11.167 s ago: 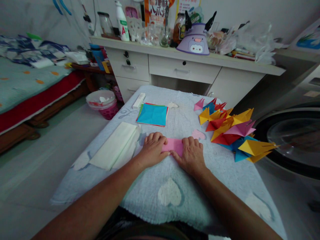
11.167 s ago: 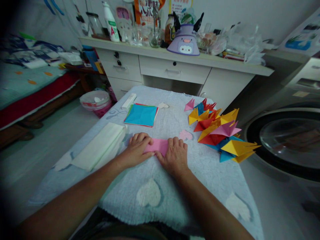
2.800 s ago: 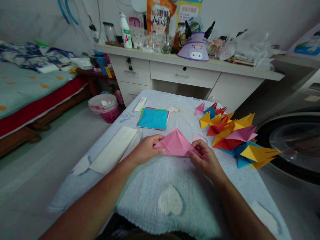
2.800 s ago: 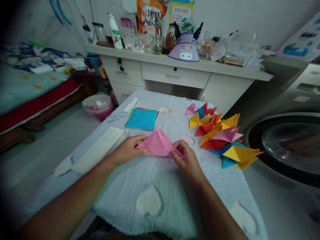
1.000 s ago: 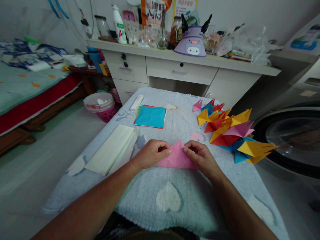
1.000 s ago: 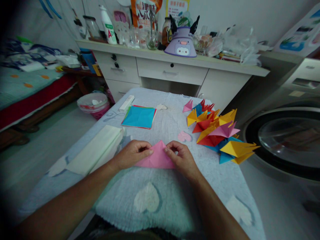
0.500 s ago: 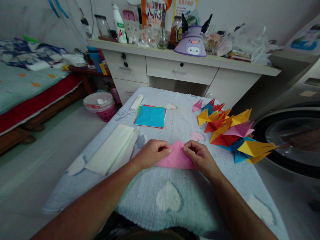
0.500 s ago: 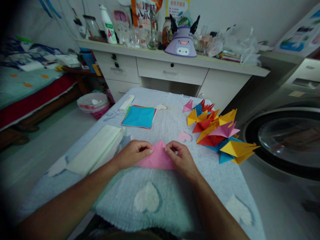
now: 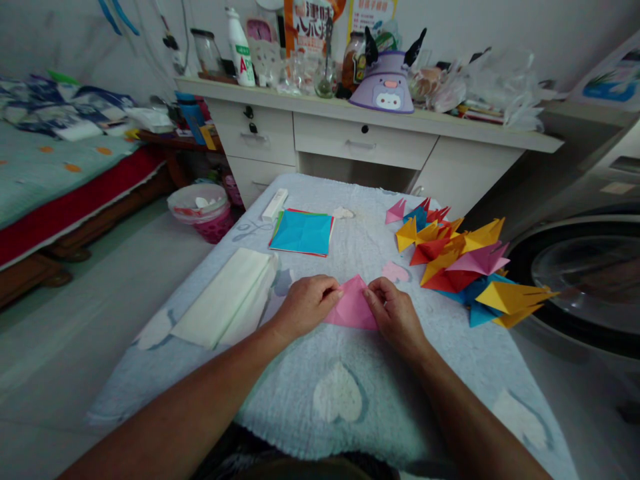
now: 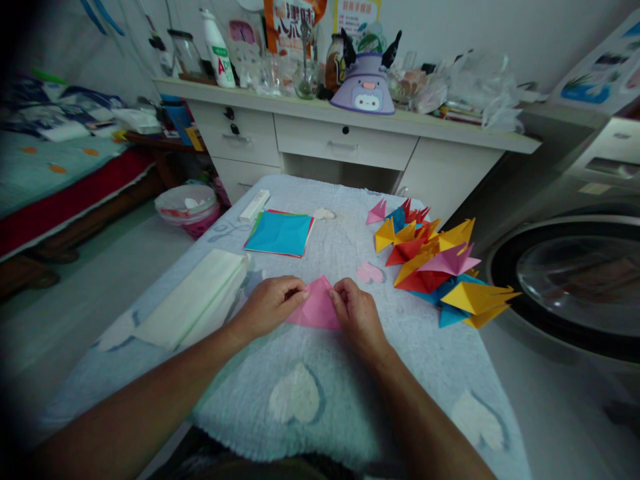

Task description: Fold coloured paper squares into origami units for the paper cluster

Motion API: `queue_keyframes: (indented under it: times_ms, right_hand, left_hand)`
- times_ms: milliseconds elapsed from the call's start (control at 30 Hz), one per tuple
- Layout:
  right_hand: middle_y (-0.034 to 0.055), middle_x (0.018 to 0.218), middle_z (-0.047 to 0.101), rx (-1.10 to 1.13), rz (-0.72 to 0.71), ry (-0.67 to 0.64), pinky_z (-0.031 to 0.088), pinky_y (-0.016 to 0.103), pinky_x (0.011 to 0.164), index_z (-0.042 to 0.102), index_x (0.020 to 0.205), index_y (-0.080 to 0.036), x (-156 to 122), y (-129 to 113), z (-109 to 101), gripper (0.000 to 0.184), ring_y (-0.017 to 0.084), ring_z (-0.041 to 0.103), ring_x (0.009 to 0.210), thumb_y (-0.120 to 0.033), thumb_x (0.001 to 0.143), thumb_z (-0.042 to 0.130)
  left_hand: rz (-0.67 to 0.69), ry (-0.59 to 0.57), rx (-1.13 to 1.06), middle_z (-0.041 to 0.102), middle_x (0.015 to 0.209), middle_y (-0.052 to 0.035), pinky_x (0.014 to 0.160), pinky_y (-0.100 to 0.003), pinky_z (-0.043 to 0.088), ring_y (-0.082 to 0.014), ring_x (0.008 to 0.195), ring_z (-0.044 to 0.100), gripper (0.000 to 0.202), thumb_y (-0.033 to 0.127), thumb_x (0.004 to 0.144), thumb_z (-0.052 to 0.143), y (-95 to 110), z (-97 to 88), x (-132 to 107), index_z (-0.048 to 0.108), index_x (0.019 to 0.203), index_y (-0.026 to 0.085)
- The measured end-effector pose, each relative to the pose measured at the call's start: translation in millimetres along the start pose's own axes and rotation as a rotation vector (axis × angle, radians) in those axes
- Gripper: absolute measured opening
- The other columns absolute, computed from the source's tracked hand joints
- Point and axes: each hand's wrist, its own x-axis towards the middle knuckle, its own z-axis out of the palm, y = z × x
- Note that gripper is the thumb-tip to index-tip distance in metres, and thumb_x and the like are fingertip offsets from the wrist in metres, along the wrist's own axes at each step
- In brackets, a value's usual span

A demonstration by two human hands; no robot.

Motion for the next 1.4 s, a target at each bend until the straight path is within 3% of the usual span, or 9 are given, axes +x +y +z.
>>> queue_keyframes:
  times_ms: [133,233,333,500,633,833,1233,1400]
  right_hand:
    - [-0.0048,0.059,0.05,-0.02,0.026,0.023,0.032,0.024,0.051,0.053,0.083,-0.02,2.0,2.8,2.8,0.019,0.012,0.047,0.052,-0.036,0.092,0.05]
    - [-0.0052,0.061,0.052,-0.046,0.037,0.039,0.034,0.025,0.053,0.053,0.097,-0.019,2.5,5.5,4.2,0.016,0.013,0.05,0.053,-0.034,0.09,0.051]
    - [-0.0015,0.07,0.058,-0.104,0.028,0.057,0.039,0.027,0.059,0.051,0.107,-0.017,2.8,9.8,4.8,0.024,0.017,0.055,0.061,-0.031,0.087,0.053]
    - [0.0101,0.093,0.062,-0.261,-0.17,0.146,0.042,0.038,0.081,0.059,0.101,-0.014,2.1,12.4,3.5,0.019,0.024,0.056,0.088,-0.024,0.085,0.057]
    - [0.0073,0.092,0.063,-0.338,-0.307,-0.007,0.038,0.038,0.08,0.067,0.09,-0.019,-1.7,1.0,2.6,0.012,0.023,0.052,0.088,-0.021,0.089,0.055]
    - [0.0071,0.102,0.067,-0.398,-0.337,-0.192,0.037,0.039,0.086,0.069,0.1,-0.021,-4.4,-9.0,8.9,0.017,0.023,0.053,0.096,-0.02,0.091,0.055]
    - [0.0103,0.122,0.064,-0.375,-0.374,-0.182,0.04,0.043,0.096,0.065,0.113,-0.019,-5.5,4.8,19.2,0.025,0.025,0.055,0.112,-0.016,0.091,0.053]
    - [0.0119,0.126,0.063,-0.363,-0.384,-0.189,0.04,0.046,0.097,0.064,0.116,-0.018,-5.6,7.1,20.1,0.029,0.026,0.055,0.115,-0.014,0.089,0.052]
  left_hand:
    - [-0.001,0.017,0.063,0.058,0.066,0.0017,0.061,-0.024,0.032,-0.0128,0.065,0.054,0.024,0.025,0.09,0.049,-1.6,5.2,2.1,0.056,0.069,0.017]
    - [-0.004,0.022,0.124,0.058,0.067,0.0012,0.061,-0.025,0.032,-0.0135,0.067,0.055,0.024,0.025,0.091,0.048,-4.1,9.0,4.3,0.056,0.07,0.018]
    - [-0.034,0.013,0.205,0.059,0.07,0.0001,0.063,-0.026,0.032,-0.0151,0.07,0.056,0.022,0.024,0.091,0.049,-6.3,11.1,6.5,0.057,0.072,0.018]
    - [-0.058,-0.019,0.317,0.063,0.077,-0.0023,0.067,-0.028,0.037,-0.018,0.077,0.06,0.021,0.026,0.093,0.048,-9.0,12.7,8.4,0.061,0.078,0.019]
    - [-0.058,-0.037,0.38,0.066,0.081,-0.0041,0.07,-0.028,0.041,-0.0194,0.08,0.062,0.022,0.026,0.094,0.046,-9.2,14.6,8.2,0.062,0.082,0.018]
    - [-0.052,-0.051,0.455,0.067,0.086,-0.0069,0.074,-0.031,0.046,-0.0212,0.084,0.064,0.023,0.026,0.095,0.043,-6.2,14.8,6.6,0.063,0.085,0.017]
    - [-0.091,-0.027,0.502,0.069,0.091,-0.006,0.073,-0.032,0.047,-0.0218,0.086,0.066,0.014,0.022,0.093,0.046,-2.1,17.1,3.1,0.055,0.104,0.019]
    - [-0.049,0.055,0.581,0.065,0.099,-0.0079,0.081,-0.035,0.046,-0.0231,0.095,0.06,0.021,0.02,0.091,0.051,-1.7,17.7,0.8,0.055,0.111,0.018]
